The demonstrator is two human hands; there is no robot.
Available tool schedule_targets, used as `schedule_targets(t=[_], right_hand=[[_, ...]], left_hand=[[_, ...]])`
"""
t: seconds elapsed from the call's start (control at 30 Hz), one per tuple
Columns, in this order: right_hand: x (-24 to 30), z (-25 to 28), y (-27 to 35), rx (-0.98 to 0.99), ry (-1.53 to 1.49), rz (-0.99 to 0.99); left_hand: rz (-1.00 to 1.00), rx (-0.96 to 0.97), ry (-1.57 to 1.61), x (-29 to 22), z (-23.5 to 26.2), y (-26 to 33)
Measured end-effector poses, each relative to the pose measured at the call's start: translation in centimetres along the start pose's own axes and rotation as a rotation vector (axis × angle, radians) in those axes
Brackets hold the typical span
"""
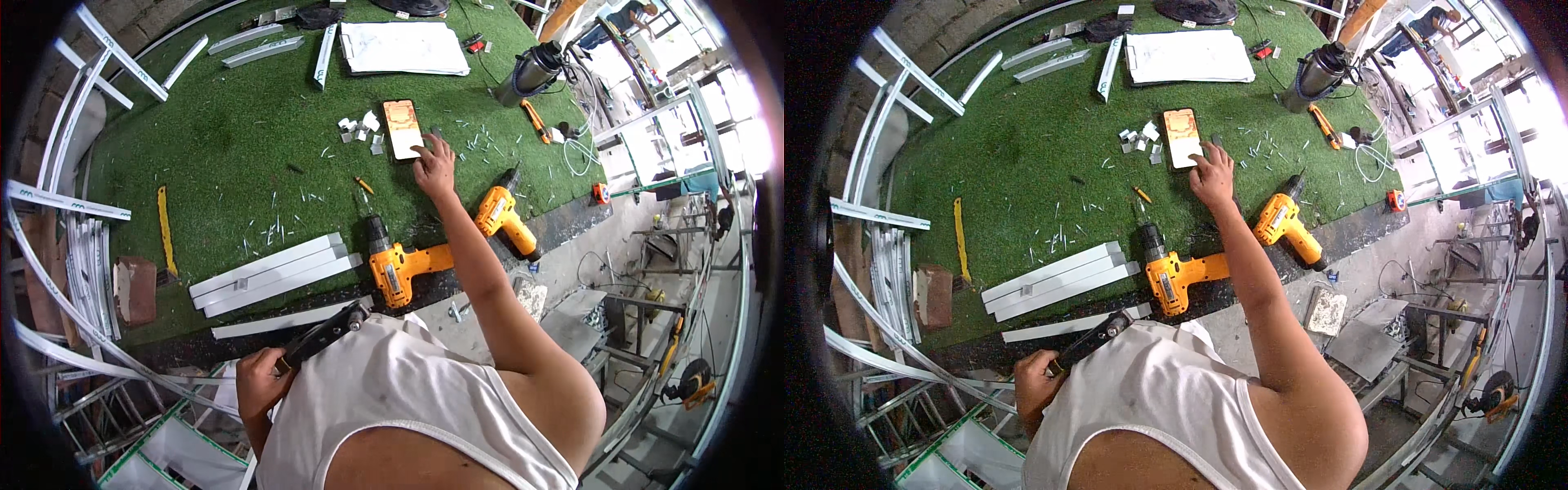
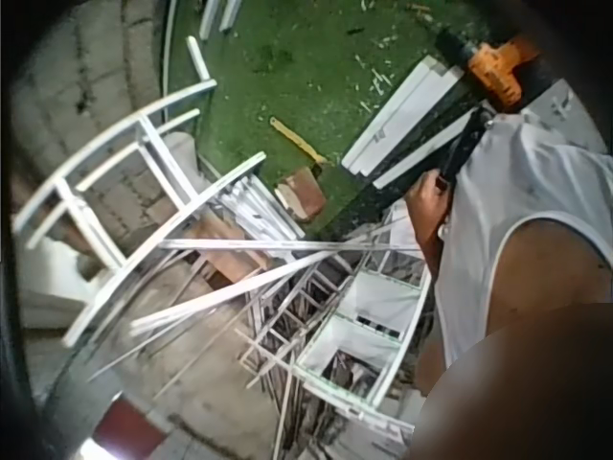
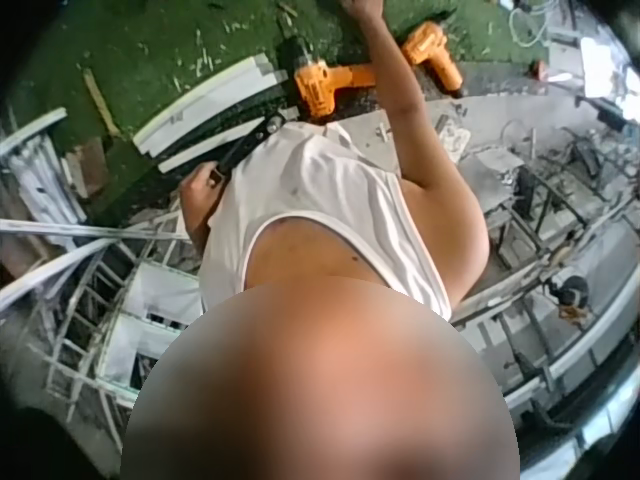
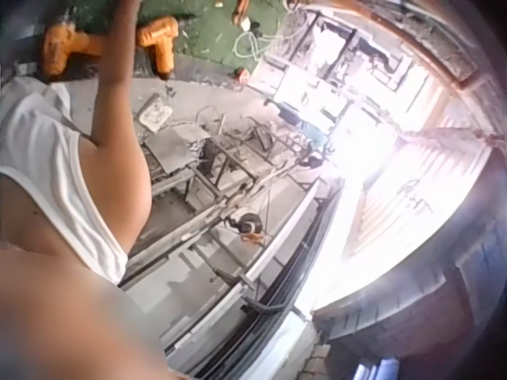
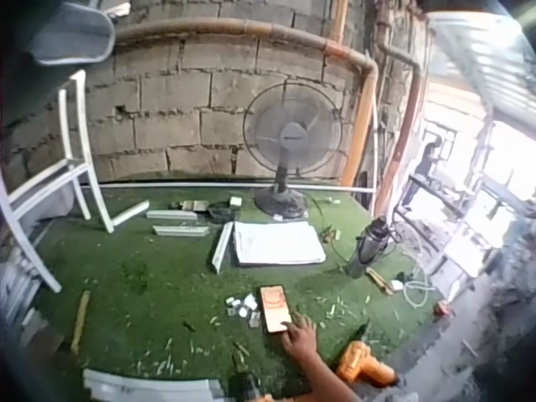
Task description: Assembling white metal profiles using a drill, file, and riveter on a workbench.
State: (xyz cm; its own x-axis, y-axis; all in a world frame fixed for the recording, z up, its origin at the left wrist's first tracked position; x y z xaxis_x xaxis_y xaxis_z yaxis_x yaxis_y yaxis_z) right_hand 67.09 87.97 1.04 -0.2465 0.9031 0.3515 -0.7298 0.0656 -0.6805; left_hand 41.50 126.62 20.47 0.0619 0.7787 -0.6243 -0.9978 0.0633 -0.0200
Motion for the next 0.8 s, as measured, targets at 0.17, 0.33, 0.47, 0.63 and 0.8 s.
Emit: schedule_targets(t=[0.17,0.33,0.47,0.63,0.8], right_hand=[[0.6,0.2,-0.4,0.013,0.026,0.022],[1.0,0.3,-0.8,0.028,0.073,0.055],[0.2,0.1,-0.6,-0.048,0.066,-0.029],[-0.1,-0.1,-0.3,-0.038,0.134,-0.088],[0.0,0.1,-0.4,-0.086,0.046,-0.082]], left_hand=[[0.000,-0.004,0.009,0.1,-0.1,0.0],[0.000,0.008,0.006,-0.1,-0.1,-0.2],[0.021,0.016,0.001,-0.3,0.0,-0.3],[0.029,0.021,-0.003,0.0,0.0,-0.2],[0.003,0.011,-0.012,0.0,0.1,-0.1]])
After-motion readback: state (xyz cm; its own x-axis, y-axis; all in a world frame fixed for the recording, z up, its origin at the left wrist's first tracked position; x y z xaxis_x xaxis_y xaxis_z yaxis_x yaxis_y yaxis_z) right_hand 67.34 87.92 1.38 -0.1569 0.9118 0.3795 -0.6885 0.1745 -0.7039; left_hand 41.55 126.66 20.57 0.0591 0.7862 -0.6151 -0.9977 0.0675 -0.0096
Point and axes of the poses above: each hand's wrist, its own y-axis away from the middle knuckle, its own z-axis out of the back of the hand, x = y × z, the point moved 3 cm from there along -y, towards the middle knuckle, and after that the axes turned 13 degrees about -x, right-handed, at the moved point
